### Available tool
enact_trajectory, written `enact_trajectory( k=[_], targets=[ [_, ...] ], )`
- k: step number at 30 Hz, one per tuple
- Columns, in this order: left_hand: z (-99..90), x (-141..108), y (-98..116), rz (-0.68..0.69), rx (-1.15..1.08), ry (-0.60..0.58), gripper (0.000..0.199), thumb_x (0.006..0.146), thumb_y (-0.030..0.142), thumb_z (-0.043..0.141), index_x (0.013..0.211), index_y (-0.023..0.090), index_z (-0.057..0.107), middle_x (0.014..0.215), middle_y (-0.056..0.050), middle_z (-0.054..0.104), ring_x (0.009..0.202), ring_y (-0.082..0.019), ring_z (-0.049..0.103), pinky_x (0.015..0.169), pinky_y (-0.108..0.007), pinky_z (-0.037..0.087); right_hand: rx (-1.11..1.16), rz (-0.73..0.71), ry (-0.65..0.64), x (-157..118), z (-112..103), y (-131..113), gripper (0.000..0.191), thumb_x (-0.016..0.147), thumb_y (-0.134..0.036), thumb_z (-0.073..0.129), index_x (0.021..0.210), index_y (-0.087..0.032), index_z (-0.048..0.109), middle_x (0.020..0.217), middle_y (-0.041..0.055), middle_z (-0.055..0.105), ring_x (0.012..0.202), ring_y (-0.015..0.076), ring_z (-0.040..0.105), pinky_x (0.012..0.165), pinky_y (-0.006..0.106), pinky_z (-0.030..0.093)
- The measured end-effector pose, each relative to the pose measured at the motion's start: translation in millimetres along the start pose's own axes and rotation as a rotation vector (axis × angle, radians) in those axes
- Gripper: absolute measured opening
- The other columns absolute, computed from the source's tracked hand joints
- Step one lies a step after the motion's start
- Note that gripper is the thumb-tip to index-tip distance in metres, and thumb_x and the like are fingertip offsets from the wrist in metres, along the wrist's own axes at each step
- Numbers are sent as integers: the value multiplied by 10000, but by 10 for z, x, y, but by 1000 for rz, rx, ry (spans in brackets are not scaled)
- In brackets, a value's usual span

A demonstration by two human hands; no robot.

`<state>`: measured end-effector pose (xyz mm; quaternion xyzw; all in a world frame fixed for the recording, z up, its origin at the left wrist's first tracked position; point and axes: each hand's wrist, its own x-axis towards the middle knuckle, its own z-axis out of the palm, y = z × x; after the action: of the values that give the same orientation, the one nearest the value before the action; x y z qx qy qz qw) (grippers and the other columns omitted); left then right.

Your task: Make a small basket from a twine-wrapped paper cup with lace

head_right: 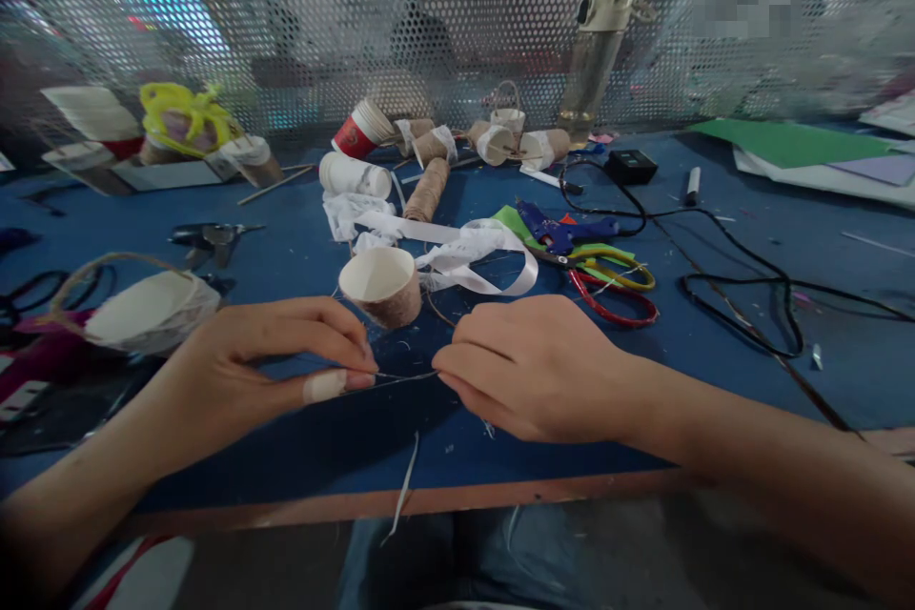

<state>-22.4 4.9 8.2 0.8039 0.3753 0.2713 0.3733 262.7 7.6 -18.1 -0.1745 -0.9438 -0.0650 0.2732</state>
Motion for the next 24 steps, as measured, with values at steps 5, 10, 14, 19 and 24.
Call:
enact_trajectory(
  k=[5, 10, 14, 19, 24],
  targets=[
    [1, -19, -17, 7, 32, -19, 100, 925, 294, 748, 870, 255, 820, 960, -42, 752, 848, -164, 718, 771, -225, 559, -74, -34, -43, 14, 8, 34, 159, 1005, -110, 545, 956, -150, 691, 732, -3, 649, 659, 156, 505, 563, 315, 323],
    [-1, -7, -36, 54, 97, -37, 106, 931, 258, 730, 882, 249, 824, 942, -42, 760, 852, -166, 718, 791, -235, 547, -68, -123, -105, 32, -24, -8, 258, 1047, -90, 451, 945, -149, 681, 816, 14, 694, 690, 150, 530, 558, 330, 317],
    [18, 5, -25, 110, 132, -37, 114, 932, 224, 718, 883, 238, 820, 935, -41, 769, 862, -164, 718, 790, -227, 545, -26, -155, -135, 63, -66, -51, 334, 1069, -102, 385, 925, -154, 681, 792, 22, 684, 671, 158, 515, 553, 336, 326],
    [36, 13, -16, 162, 173, -25, 115, 930, 204, 722, 873, 228, 820, 913, -37, 774, 848, -159, 722, 801, -224, 544, 3, -195, -160, 68, -80, -68, 354, 1071, -105, 362, 908, -157, 672, 796, 25, 676, 666, 155, 497, 562, 329, 322],
    [10, 43, -63, 243, 240, -46, 118, 954, 237, 708, 933, 239, 824, 961, -51, 777, 875, -166, 720, 815, -232, 544, 61, -172, -120, 29, -25, -32, 295, 1059, -107, 392, 968, -154, 670, 801, 20, 692, 664, 154, 506, 565, 327, 330]
  ],
)
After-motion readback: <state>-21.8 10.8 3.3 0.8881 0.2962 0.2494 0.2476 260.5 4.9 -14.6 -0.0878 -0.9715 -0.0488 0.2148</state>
